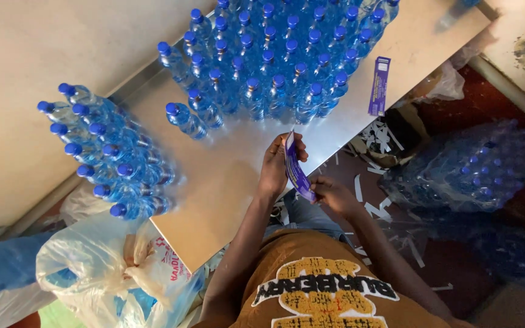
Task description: Manually peeling adhesive labels from a strip and applying them to plastic water bottles.
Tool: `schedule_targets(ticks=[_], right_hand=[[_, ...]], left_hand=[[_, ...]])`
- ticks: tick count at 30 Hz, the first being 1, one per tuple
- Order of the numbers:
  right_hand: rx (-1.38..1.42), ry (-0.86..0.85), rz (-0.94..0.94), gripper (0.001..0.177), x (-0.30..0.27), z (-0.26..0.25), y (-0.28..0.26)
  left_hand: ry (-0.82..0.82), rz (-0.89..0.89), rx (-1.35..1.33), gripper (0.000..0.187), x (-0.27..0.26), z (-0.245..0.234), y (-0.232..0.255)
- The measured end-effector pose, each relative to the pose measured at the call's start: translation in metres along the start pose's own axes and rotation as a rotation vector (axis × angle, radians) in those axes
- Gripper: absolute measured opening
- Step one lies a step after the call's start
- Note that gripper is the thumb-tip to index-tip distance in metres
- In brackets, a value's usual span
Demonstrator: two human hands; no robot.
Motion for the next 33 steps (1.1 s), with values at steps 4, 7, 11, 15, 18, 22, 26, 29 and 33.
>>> schedule_targets(ticks=[4, 7, 11, 15, 18, 22, 26, 29, 33], right_hand=[[-0.252, -0.228, -0.094, 0.016, 0.011, 0.032, -0.02], [-0.533, -0.071, -0.413, 0.034, -0.019, 0.075, -0.098], [-0.575, -0.013, -0.537, 0.043, -0.036, 0.116, -0.148], [-0.564, -0.032, -0.658, 0.02, -0.021, 0.128, -0.16], [-0.51, -0.137, -0.618, 0.023, -0.019, 0.137, -0.149], [-0.533, -0.213, -0.548, 0.048, -0.023, 0.149, -0.142], [-0.598, -0.169, -0.614, 0.044, -0.018, 0.142, -0.139], [-0.612, -0.192, -0.661, 0.034, -0.024, 0.145, -0.146], [-0.664, -0.193, -0.625, 0.029, -0.031, 0.144, -0.132]], left_hand=[[0.014, 0.119, 0.124, 0.022, 0.001, -0.059, -0.022], [0.176, 0.232, 0.303, 0.02, -0.028, -0.022, 0.065], [0.198, 0.267, 0.476, 0.02, -0.038, -0.027, 0.072], [0.064, 0.236, 0.421, 0.017, -0.038, -0.019, 0.075], [-0.039, 0.208, 0.42, 0.012, -0.049, 0.006, 0.087], [-0.139, 0.143, 0.406, 0.006, -0.055, 0.02, 0.09], [-0.18, 0.128, 0.486, 0.009, -0.065, 0.008, 0.087], [-0.097, 0.129, 0.492, 0.02, -0.061, -0.011, 0.083], [-0.008, 0.194, 0.607, 0.014, -0.067, -0.007, 0.098]])
Point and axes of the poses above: each hand's wrist, its own x-axis towards the middle knuckle, its own z-axis out of the palm, y = z × x, the point moved 8 cm from there along x, towards the middle knuckle, and after that the axes turned 2 degrees about -y, right-handed, at the moved point
